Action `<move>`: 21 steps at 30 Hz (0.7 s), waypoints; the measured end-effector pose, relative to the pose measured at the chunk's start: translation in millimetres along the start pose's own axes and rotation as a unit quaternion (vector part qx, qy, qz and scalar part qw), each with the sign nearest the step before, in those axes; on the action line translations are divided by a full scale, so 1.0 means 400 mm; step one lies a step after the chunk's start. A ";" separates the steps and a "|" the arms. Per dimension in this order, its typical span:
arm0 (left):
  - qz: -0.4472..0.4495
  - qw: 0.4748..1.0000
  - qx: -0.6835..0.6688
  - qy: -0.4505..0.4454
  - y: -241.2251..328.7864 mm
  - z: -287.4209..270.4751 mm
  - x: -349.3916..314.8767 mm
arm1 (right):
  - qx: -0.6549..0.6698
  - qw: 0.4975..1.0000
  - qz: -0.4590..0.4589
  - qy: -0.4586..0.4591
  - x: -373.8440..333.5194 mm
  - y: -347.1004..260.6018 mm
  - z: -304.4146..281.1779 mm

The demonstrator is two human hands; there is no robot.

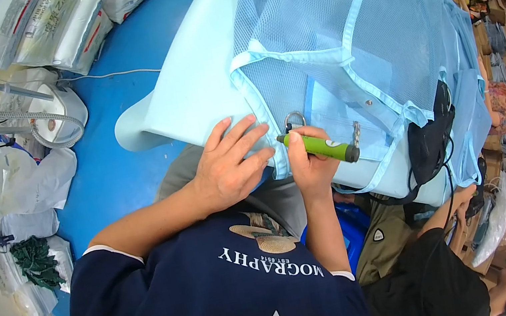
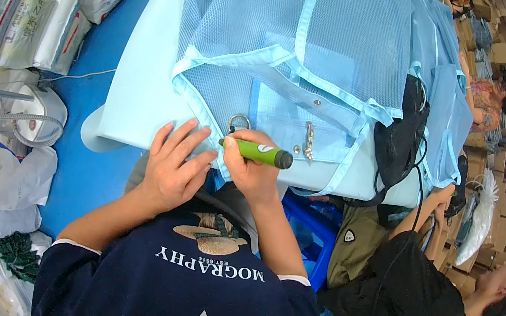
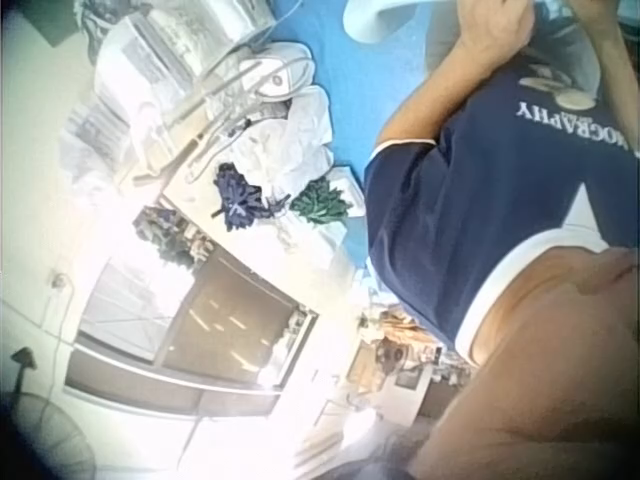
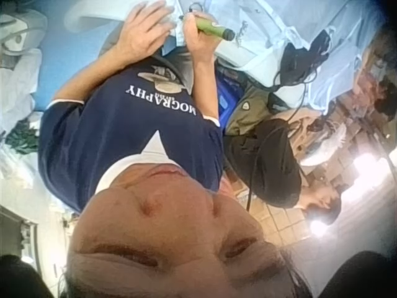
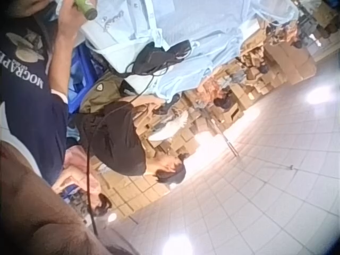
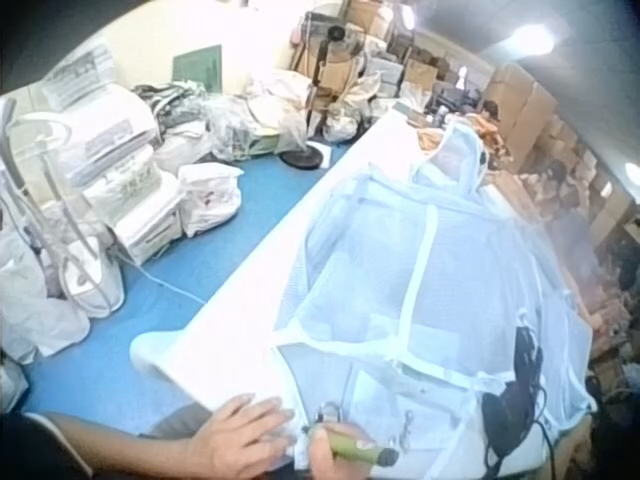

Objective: Assembling light blue mesh bags using a handheld heat-sealing or ultrasonic welding tool.

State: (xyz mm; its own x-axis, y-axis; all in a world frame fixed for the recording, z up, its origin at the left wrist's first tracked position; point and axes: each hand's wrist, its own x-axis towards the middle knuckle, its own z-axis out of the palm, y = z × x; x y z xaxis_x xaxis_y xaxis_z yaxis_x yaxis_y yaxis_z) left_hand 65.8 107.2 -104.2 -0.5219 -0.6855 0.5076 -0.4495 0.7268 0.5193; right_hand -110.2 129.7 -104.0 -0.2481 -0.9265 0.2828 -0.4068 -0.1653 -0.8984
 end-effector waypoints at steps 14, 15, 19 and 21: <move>-0.002 1.000 0.004 -0.002 0.000 -0.001 0.000 | 0.006 1.000 -0.027 0.005 0.006 0.004 0.002; -0.005 1.000 0.002 -0.001 0.000 0.002 0.001 | -0.030 0.996 -0.080 -0.013 0.008 0.007 0.001; -0.012 1.000 -0.004 -0.010 -0.001 0.000 -0.004 | 0.019 0.999 0.041 -0.015 0.006 -0.017 0.009; -0.008 1.000 -0.005 -0.004 -0.004 0.001 -0.001 | 0.015 1.000 0.014 0.004 0.005 -0.005 0.009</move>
State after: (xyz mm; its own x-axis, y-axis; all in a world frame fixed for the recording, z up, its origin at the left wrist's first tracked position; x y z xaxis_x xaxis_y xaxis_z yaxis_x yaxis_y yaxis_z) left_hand 66.3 106.3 -105.5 -0.5202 -0.6967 0.4940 -0.4500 0.7152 0.5348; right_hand -106.7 126.8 -102.8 -0.2656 -0.9282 0.2605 -0.3733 -0.1501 -0.9155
